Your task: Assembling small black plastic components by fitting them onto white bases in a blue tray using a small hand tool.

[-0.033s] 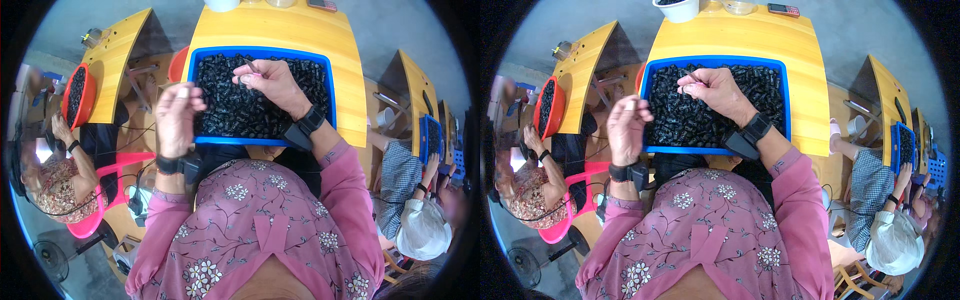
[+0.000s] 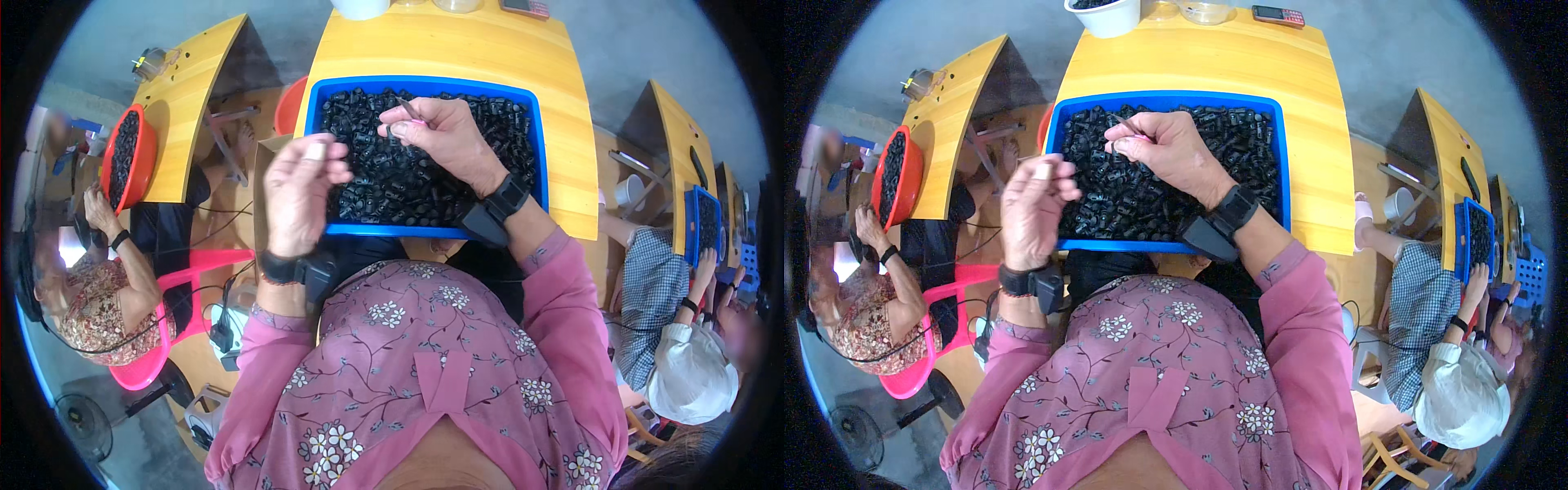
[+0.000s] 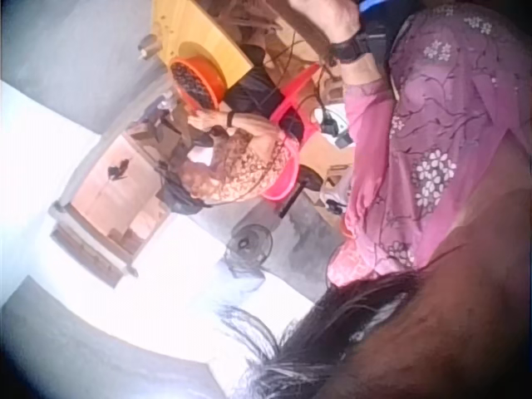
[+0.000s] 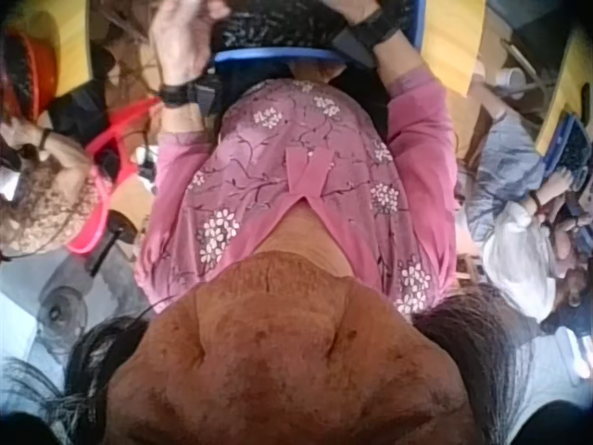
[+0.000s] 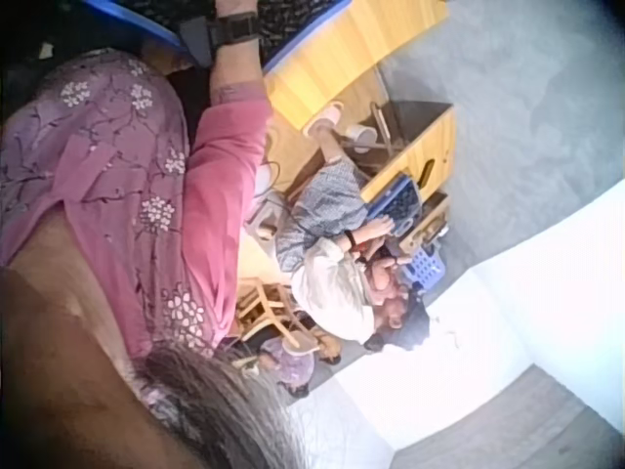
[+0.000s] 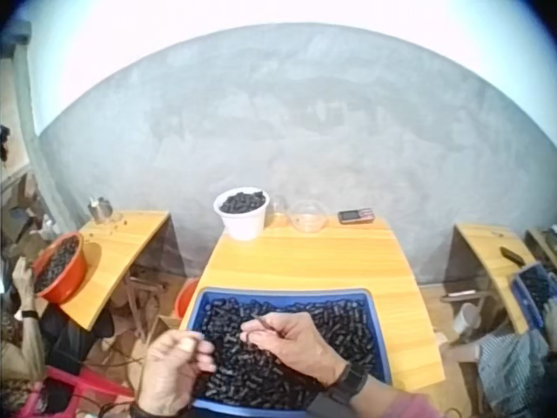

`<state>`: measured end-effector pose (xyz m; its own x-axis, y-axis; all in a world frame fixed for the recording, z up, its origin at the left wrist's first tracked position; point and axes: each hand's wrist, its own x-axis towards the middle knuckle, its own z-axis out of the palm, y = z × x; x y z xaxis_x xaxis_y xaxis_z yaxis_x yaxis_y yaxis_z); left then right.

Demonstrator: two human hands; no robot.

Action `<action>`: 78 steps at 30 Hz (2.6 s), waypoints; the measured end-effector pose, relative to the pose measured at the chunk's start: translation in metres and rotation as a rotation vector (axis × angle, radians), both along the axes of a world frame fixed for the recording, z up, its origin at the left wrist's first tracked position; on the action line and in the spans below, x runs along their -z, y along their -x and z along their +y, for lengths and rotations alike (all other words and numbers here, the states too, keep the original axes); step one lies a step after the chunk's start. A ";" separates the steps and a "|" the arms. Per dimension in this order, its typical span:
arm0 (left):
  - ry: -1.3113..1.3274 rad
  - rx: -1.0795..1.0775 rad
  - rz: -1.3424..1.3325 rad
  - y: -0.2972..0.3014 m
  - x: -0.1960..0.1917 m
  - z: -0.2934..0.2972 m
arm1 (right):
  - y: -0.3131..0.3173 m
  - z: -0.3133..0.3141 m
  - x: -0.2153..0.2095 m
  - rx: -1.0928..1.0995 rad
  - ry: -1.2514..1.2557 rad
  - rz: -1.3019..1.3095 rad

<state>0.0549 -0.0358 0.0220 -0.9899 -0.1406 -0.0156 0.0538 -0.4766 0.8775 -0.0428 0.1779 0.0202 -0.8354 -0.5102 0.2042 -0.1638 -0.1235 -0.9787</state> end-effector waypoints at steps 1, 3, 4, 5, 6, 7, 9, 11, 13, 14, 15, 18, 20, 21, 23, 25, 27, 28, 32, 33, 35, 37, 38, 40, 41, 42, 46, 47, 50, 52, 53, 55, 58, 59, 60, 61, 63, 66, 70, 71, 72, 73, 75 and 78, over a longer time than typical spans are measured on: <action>0.003 0.056 -0.035 0.003 0.001 0.012 | -0.001 0.000 0.001 0.004 0.001 0.001; -0.004 0.128 -0.099 0.009 0.002 0.033 | -0.004 -0.002 0.002 0.098 -0.047 0.112; -0.023 0.136 -0.102 0.013 0.006 0.039 | -0.006 -0.002 0.000 0.101 -0.046 0.111; -0.037 0.144 -0.105 0.016 0.011 0.043 | -0.008 -0.003 -0.003 0.127 -0.083 0.149; -0.052 0.151 -0.108 0.020 0.016 0.045 | -0.010 -0.004 -0.004 0.152 -0.120 0.187; -0.051 0.155 -0.109 0.023 0.021 0.045 | -0.011 -0.005 -0.003 0.148 -0.118 0.206; -0.250 0.240 -0.056 0.029 0.030 0.042 | -0.009 -0.002 -0.005 0.150 -0.146 0.176; -0.334 0.261 -0.085 0.029 0.030 0.042 | -0.006 0.000 -0.006 0.173 -0.123 0.125; -0.441 0.266 -0.149 0.029 0.032 0.040 | -0.001 0.001 -0.002 0.178 -0.117 0.147; -0.441 0.266 -0.151 0.030 0.033 0.039 | 0.000 0.002 -0.001 0.181 -0.111 0.171; -0.459 0.280 -0.139 0.030 0.034 0.039 | -0.001 0.004 -0.001 0.149 -0.154 0.177; -0.493 0.292 -0.139 0.030 0.036 0.037 | -0.008 -0.002 -0.005 0.097 -0.139 0.225; -0.508 0.293 -0.147 0.031 0.036 0.037 | -0.008 -0.004 -0.005 0.115 -0.142 0.237; -0.499 0.289 -0.143 0.030 0.034 0.038 | -0.007 -0.003 -0.005 0.124 -0.175 0.241; -0.492 0.285 -0.141 0.030 0.034 0.038 | -0.006 -0.004 -0.005 0.133 -0.210 0.243; -0.455 0.282 -0.130 0.030 0.035 0.037 | -0.007 -0.004 -0.006 0.125 -0.231 0.195; -0.463 0.286 -0.143 0.030 0.035 0.037 | -0.007 -0.004 -0.007 0.115 -0.228 0.175; -0.471 0.291 -0.153 0.030 0.034 0.037 | -0.006 -0.003 -0.007 0.107 -0.223 0.158; -0.490 0.306 -0.166 0.032 0.032 0.037 | -0.003 -0.001 -0.005 0.090 -0.189 0.139; -0.491 0.302 -0.168 0.032 0.031 0.037 | -0.001 0.000 -0.003 0.081 -0.169 0.200; -0.492 0.295 -0.168 0.032 0.033 0.037 | 0.000 0.002 0.000 0.070 -0.148 0.262; -0.556 0.328 -0.136 0.032 0.037 0.035 | 0.000 0.003 0.001 0.054 -0.165 0.176; -0.556 0.328 -0.135 0.032 0.037 0.035 | -0.001 0.003 0.001 0.053 -0.165 0.177; -0.589 0.293 -0.161 0.033 0.036 0.035 | -0.003 0.002 -0.001 0.080 -0.171 0.117; -0.588 0.294 -0.158 0.033 0.034 0.037 | -0.003 0.003 -0.002 0.081 -0.170 0.120; -0.567 0.271 -0.143 0.032 0.031 0.040 | -0.003 0.004 -0.002 0.090 -0.183 0.102; -0.544 0.241 -0.094 0.030 0.031 0.043 | -0.007 0.003 -0.005 0.088 -0.147 0.057; -0.542 0.240 -0.093 0.030 0.032 0.043 | -0.009 0.002 -0.007 0.087 -0.145 0.058; -0.534 0.269 -0.047 0.031 0.033 0.043 | -0.014 0.000 -0.012 0.087 -0.184 0.114; -0.468 0.228 -0.086 0.029 0.029 0.045 | -0.015 0.001 -0.015 0.069 -0.222 0.139; -0.467 0.229 -0.087 0.029 0.027 0.045 | -0.015 0.002 -0.014 0.070 -0.221 0.139; -0.457 0.183 -0.098 0.028 0.025 0.046 | -0.014 0.004 -0.011 0.066 -0.258 0.230; -0.474 0.180 -0.100 0.029 0.025 0.043 | -0.012 0.001 -0.005 0.154 -0.084 0.170; -0.474 0.180 -0.102 0.030 0.028 0.040 | -0.009 0.004 -0.006 0.131 -0.139 0.161; -0.509 0.231 -0.074 0.031 0.032 0.037 | -0.008 0.003 -0.005 0.131 -0.139 0.160; -0.544 0.281 -0.046 0.033 0.035 0.035 | -0.007 0.001 -0.004 0.124 -0.162 0.177; -0.569 0.277 -0.043 0.034 0.039 0.034 | -0.007 -0.001 -0.002 0.115 -0.186 0.193; -0.598 0.255 -0.052 0.033 0.034 0.036 | -0.009 -0.003 -0.001 0.103 -0.205 0.440; -0.630 0.243 -0.043 0.032 0.037 0.035 | -0.010 -0.005 0.000 0.080 -0.221 0.521; -0.630 0.243 -0.043 0.032 0.037 0.035 | -0.010 -0.005 0.000 0.074 -0.195 0.517; -0.646 0.257 -0.037 0.033 0.036 0.036 | -0.010 -0.005 0.000 0.074 -0.195 0.517; -0.661 0.271 -0.031 0.033 0.035 0.036 | -0.010 -0.005 0.000 0.071 -0.207 0.539; -0.676 0.272 -0.036 0.032 0.035 0.036 | -0.011 -0.005 -0.001 0.067 -0.220 0.561; -0.699 0.250 -0.079 0.032 0.035 0.036 | -0.012 -0.004 -0.002 0.096 -0.246 0.555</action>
<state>0.0228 -0.0001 -0.0132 -0.9833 0.1575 -0.0909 -0.1800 -0.9144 0.3625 -0.0308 0.1735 0.0218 -0.6829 -0.5258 0.5071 -0.6560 0.1359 -0.7424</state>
